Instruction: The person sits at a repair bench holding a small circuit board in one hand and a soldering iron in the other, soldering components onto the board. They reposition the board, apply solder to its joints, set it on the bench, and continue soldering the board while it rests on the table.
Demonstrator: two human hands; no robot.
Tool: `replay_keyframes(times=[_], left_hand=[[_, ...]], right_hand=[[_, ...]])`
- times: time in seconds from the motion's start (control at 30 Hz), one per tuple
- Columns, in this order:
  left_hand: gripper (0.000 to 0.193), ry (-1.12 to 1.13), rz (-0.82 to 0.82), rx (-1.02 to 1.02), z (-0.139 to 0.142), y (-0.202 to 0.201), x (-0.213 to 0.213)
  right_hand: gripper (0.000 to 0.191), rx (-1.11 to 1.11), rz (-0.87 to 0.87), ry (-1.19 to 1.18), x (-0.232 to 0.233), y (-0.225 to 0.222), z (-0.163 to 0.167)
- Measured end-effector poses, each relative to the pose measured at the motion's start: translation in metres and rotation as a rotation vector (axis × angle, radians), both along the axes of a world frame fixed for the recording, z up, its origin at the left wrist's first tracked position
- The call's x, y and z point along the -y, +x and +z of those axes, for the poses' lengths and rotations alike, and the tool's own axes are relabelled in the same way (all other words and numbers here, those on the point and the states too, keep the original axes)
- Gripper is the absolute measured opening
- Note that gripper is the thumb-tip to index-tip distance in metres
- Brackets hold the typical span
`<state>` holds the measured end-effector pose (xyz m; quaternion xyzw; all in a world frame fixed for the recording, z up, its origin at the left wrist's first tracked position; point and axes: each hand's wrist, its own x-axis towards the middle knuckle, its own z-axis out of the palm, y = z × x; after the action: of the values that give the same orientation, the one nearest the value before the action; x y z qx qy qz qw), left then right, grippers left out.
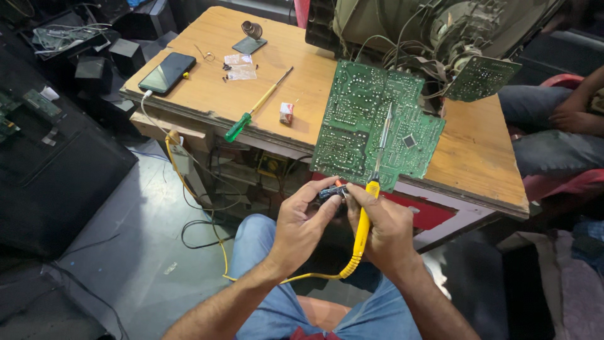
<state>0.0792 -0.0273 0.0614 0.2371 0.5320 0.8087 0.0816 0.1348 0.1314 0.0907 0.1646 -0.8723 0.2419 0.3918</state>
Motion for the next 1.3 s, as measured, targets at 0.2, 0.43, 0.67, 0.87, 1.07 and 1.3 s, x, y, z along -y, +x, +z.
replay_keyframes(times=[0.2,0.43,0.67,0.87,1.07,1.3], left_hand=[[0.033,-0.005,0.016,-0.016,0.001,0.001,-0.003],[0.032,-0.018,0.029,-0.026,0.001,0.001,-0.004],[0.031,-0.011,0.03,-0.005,-0.003,0.0,-0.002],[0.032,0.033,0.004,0.019,-0.007,0.0,0.003],[0.032,0.112,0.002,0.001,-0.004,0.008,0.01],[0.037,-0.07,0.334,-0.411,0.005,0.016,0.02]], right_hand=[[0.038,-0.008,-0.019,0.018,0.0,0.001,0.0],[0.042,-0.016,0.022,0.001,-0.003,0.0,-0.003],[0.037,-0.054,-0.011,0.01,0.002,-0.006,-0.006],[0.034,-0.081,0.003,-0.042,0.009,-0.008,-0.01],[0.034,-0.104,-0.027,-0.097,0.013,-0.009,-0.022],[0.04,-0.045,0.136,-0.282,0.027,-0.01,-0.032]])
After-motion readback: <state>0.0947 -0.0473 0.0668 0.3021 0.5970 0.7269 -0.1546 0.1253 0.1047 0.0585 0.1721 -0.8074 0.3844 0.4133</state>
